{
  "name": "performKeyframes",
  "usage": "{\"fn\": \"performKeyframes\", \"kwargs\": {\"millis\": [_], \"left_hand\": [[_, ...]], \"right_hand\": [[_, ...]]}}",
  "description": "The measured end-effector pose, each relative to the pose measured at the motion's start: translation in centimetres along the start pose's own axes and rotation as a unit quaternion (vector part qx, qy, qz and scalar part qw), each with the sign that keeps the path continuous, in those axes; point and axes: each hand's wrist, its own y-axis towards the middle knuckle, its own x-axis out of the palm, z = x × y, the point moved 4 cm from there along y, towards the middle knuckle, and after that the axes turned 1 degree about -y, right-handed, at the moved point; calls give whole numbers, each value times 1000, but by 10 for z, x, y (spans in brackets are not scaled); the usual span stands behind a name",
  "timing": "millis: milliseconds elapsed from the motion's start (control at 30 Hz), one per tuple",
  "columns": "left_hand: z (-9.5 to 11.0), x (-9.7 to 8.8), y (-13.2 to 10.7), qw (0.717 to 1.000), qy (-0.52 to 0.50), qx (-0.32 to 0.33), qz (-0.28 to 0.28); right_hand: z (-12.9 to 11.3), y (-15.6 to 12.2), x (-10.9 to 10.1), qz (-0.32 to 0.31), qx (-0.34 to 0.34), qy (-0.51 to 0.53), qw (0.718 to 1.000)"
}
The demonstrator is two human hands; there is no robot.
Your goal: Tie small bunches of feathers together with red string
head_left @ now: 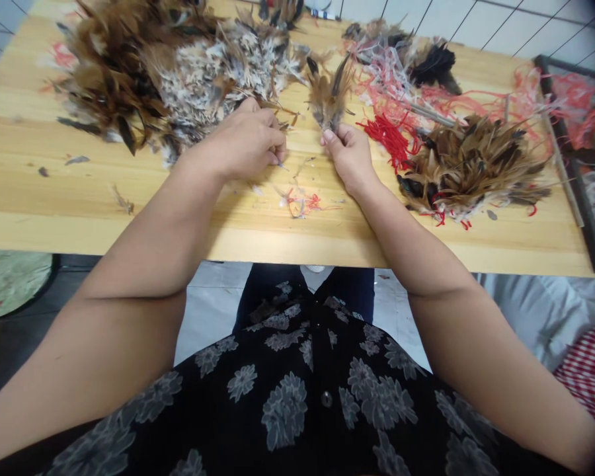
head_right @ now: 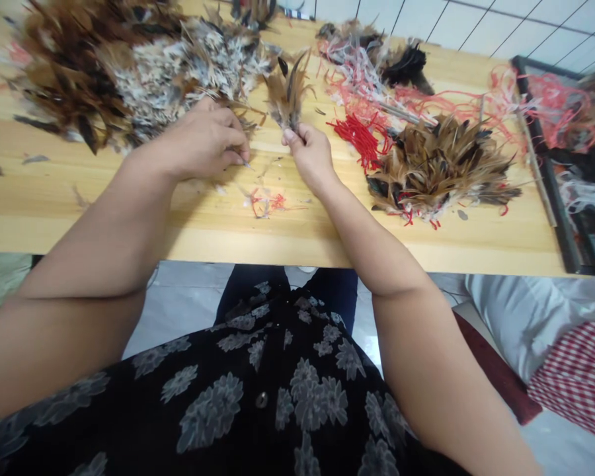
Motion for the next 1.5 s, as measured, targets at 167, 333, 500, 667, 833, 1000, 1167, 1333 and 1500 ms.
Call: {"fn": "performKeyframes", "kwargs": {"millis": [167, 333, 500, 667, 833, 1000, 1167, 1333, 1500], "left_hand": [[9, -1, 2, 1000, 23, 4, 13], [19, 0, 2, 998, -2, -66, 19], [30, 3, 3, 996, 11, -90, -2], [32, 3, 3, 994, 7, -108, 19], [36, 3, 4, 994, 26, -102, 16], [39, 2, 3, 992, 40, -116, 22], [33, 4, 2, 994, 21, -85, 61], [38, 3, 3, 996, 37, -59, 60], [33, -19, -3, 985, 49, -48, 157]], "right_hand": [[-1, -1, 5, 0, 12, -14, 1000], [-9, -5, 8, -3, -9, -42, 999], [-17, -9, 12, -25, -23, -77, 996], [-20, -9, 13, -33, -25, -94, 995], [-26, -11, 17, -44, -11, -102, 994], [-27, -11, 20, -51, -15, -95, 994], [-24, -10, 23, -64, -20, -85, 994], [-24, -10, 23, -52, -14, -64, 997], [-22, -9, 23, -42, 7, -31, 999]]}}
